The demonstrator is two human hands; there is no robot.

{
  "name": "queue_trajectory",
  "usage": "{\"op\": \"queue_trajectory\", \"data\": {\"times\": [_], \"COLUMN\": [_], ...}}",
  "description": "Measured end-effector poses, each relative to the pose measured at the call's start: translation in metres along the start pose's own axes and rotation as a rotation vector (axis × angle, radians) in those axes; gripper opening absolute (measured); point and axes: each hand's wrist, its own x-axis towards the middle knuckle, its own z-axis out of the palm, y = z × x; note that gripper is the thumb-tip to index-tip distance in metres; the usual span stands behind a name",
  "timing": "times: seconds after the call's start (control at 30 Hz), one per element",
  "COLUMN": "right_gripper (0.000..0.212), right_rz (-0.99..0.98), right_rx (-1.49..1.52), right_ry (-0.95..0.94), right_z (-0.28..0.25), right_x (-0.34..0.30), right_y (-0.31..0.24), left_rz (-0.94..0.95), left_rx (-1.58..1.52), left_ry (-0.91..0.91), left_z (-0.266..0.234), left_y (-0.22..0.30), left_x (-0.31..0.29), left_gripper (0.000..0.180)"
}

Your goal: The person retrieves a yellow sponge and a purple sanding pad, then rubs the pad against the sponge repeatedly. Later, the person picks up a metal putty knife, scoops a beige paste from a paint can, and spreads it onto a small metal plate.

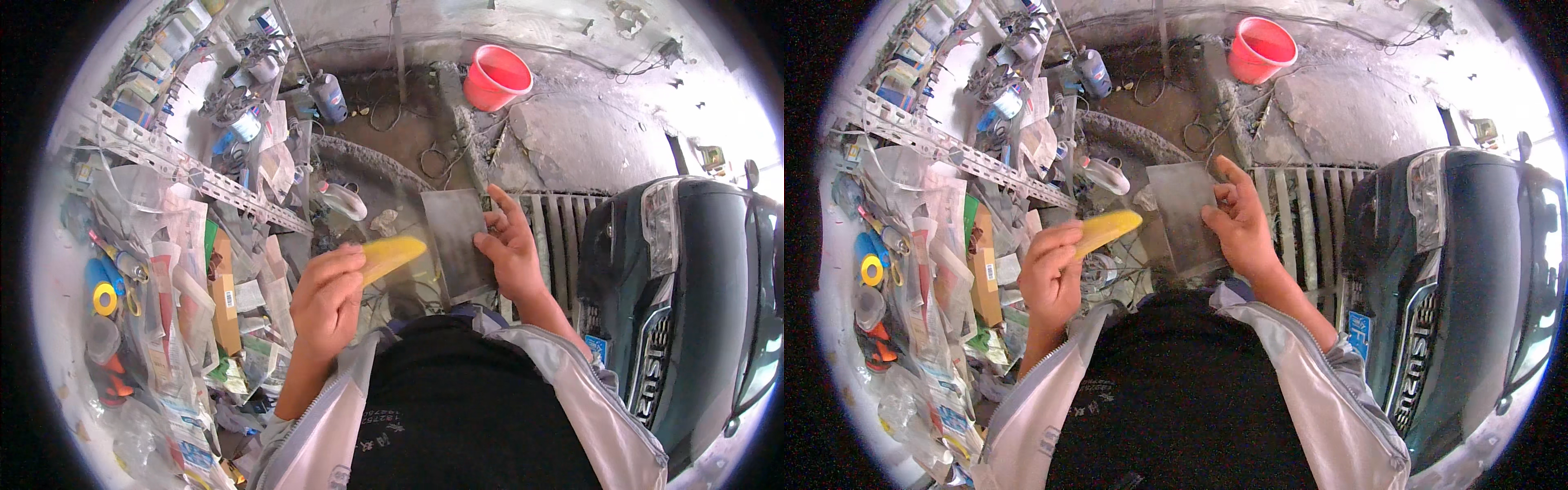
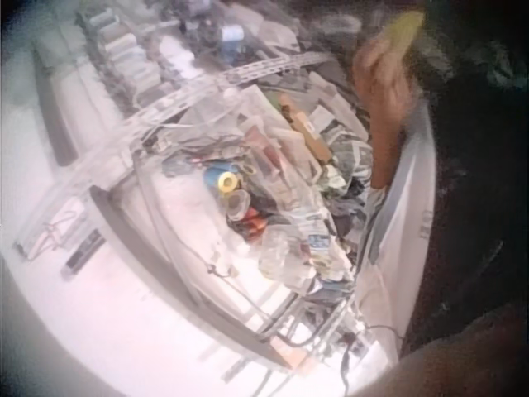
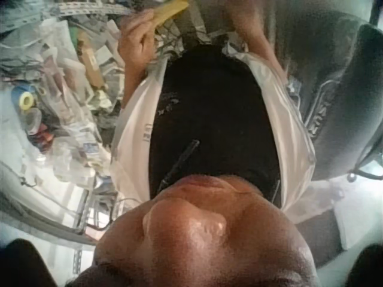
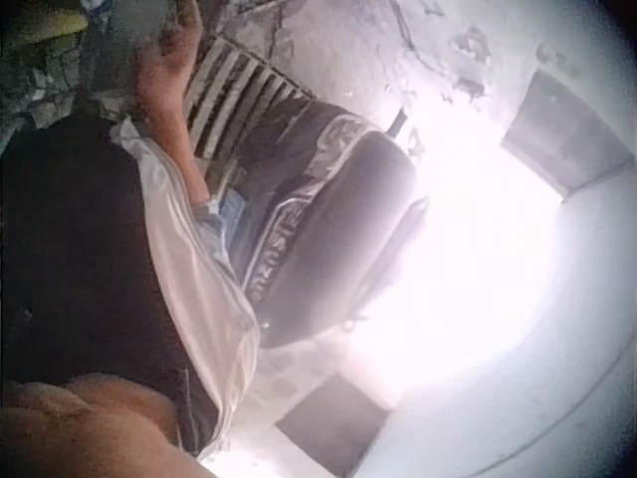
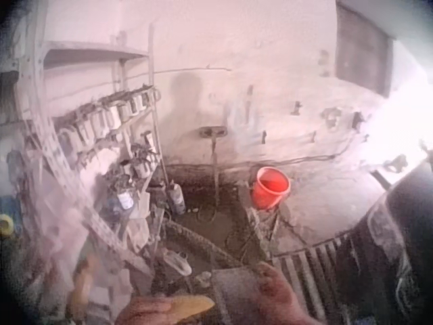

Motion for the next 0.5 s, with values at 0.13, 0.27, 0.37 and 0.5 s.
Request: {"op": "queue_trajectory", "data": {"times": [0.13,0.27,0.37,0.5], "right_gripper": [0.072,0.071,0.071,0.070], "right_rz": [-0.005,0.001,0.034,0.013], "right_rx": [0.025,-0.010,0.002,0.038], "right_ry": [0.022,0.054,0.074,0.077], "right_z": [-0.002,-0.006,0.003,0.005], "right_x": [-0.005,-0.008,-0.012,-0.016], "right_y": [0.001,0.012,0.006,0.013], "left_rz": [-0.467,-0.714,-0.785,-0.862], "left_rx": [-0.212,-0.529,-0.626,-0.812], "left_ry": [0.082,0.214,0.261,0.382], "left_z": [0.002,0.004,0.003,0.007], "left_y": [0.006,0.002,-0.002,-0.003], "left_x": [-0.011,-0.018,-0.021,-0.019], "left_gripper": [0.023,0.023,0.023,0.019]}}
